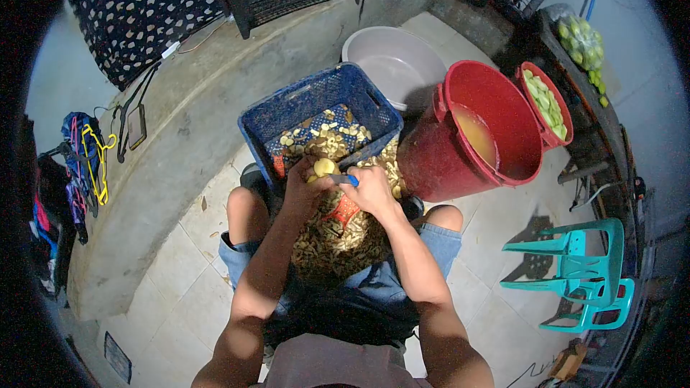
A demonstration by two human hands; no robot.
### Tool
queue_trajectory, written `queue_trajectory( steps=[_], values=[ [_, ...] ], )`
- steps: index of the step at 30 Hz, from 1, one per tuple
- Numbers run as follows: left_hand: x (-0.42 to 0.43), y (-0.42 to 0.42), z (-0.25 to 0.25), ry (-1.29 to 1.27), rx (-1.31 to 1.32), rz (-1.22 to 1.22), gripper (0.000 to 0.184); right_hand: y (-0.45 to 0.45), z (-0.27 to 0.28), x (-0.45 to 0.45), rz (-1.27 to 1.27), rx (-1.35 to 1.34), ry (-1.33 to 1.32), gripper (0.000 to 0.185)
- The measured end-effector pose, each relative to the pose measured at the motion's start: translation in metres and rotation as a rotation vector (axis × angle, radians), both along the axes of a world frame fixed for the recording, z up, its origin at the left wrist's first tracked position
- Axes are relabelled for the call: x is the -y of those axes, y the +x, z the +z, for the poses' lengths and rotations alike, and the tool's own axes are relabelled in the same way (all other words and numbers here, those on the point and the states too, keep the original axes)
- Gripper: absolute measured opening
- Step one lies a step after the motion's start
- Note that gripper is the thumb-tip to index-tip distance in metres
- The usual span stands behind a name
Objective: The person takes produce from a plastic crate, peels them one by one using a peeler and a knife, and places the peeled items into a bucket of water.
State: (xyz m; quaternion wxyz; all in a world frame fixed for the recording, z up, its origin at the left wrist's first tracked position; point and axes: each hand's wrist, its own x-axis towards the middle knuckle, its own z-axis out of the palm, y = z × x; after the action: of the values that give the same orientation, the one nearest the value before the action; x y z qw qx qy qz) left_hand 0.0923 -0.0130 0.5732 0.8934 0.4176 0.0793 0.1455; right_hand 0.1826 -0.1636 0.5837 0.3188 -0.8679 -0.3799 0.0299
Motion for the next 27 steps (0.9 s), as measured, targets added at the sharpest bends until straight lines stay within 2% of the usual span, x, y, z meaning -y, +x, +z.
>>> queue_trajectory(
  steps=[7, 8, 10, 11, 13, 14, 16, 19, 23, 25, 27],
  values=[
    [-0.007, 0.001, -0.012, 0.171, 0.021, -0.144, 0.029, 0.002, 0.002, 0.001, 0.077, 0.046, 0.056, 0.021],
    [-0.005, -0.001, -0.016, 0.168, 0.017, -0.148, 0.029, 0.004, 0.002, -0.001, 0.009, -0.047, 0.016, 0.021],
    [-0.007, 0.002, -0.021, 0.013, 0.01, -0.151, 0.03, 0.009, 0.007, 0.0, -0.059, -0.141, -0.014, 0.023],
    [-0.007, 0.001, -0.013, 0.018, 0.011, -0.15, 0.03, 0.009, 0.007, 0.0, -0.058, -0.14, -0.01, 0.023],
    [0.0, -0.002, 0.006, -0.041, 0.028, -0.135, 0.028, 0.006, 0.004, 0.003, 0.018, -0.104, 0.027, 0.022],
    [0.003, -0.001, 0.005, -0.042, 0.028, -0.136, 0.028, 0.001, 0.005, 0.002, 0.017, -0.025, -0.057, 0.02],
    [0.006, -0.001, 0.0, -0.36, -0.042, -0.151, 0.028, -0.006, 0.005, 0.0, 0.019, -0.029, -0.082, 0.019],
    [0.004, 0.005, -0.021, -0.466, -0.103, -0.198, 0.031, -0.01, 0.009, -0.001, 0.039, -0.014, -0.081, 0.019],
    [-0.001, 0.004, -0.011, -0.501, -0.206, -0.107, 0.035, -0.008, 0.009, -0.001, 0.028, 0.095, -0.119, 0.017],
    [0.002, 0.01, -0.013, -0.475, -0.371, 0.101, 0.035, -0.009, 0.007, -0.004, 0.016, 0.111, -0.143, 0.016],
    [0.001, 0.013, -0.031, -0.471, -0.372, 0.068, 0.036, -0.009, -0.003, -0.008, -0.018, 0.243, -0.138, 0.015]
  ],
)
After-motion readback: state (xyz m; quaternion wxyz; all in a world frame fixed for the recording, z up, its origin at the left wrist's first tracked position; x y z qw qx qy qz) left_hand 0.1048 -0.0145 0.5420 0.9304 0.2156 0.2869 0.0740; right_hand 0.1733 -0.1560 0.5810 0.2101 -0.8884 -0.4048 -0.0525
